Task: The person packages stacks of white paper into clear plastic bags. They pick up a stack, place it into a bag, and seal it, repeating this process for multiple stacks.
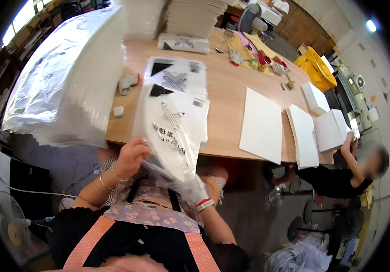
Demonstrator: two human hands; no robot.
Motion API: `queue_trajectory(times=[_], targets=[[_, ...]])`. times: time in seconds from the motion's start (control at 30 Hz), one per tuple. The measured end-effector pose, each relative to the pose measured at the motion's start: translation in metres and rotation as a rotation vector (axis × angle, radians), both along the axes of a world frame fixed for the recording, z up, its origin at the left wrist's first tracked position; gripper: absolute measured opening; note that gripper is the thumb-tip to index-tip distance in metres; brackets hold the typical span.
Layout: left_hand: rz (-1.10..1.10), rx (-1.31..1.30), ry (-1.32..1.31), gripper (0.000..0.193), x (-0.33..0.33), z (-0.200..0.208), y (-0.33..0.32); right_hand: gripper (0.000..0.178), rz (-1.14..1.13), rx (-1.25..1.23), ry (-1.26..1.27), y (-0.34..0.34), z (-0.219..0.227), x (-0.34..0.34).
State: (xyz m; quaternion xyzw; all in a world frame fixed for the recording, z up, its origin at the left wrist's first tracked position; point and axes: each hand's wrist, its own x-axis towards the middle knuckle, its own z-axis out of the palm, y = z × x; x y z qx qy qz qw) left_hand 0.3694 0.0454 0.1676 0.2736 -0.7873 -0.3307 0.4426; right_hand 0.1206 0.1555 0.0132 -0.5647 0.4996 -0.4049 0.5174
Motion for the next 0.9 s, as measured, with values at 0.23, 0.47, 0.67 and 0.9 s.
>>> queue_trajectory(times=[0.23,0.47,0.67,0.9], targets=[[-0.003,-0.569,0.087,0.007,0.091,0.125,0.02,0.047,-0.045,0.307,-0.591,-0.083,0.19,0.104],[0.549,-0.647,0.789,0.011,0.256,0.191,-0.044,0.043,0.186,-1.206,0.23,-0.205,0.263,0.179],[0.5,0.116,0.842,0.015,0.445,0.123,-0.101,0.032,0.466,0.136,-0.523,-0.173,0.271,0.245],[1.145,0.363,0.573,0.008,0.239,-0.103,-0.032,0.038,0.435,0.279,-0.262,-0.109,0.107,0.159]])
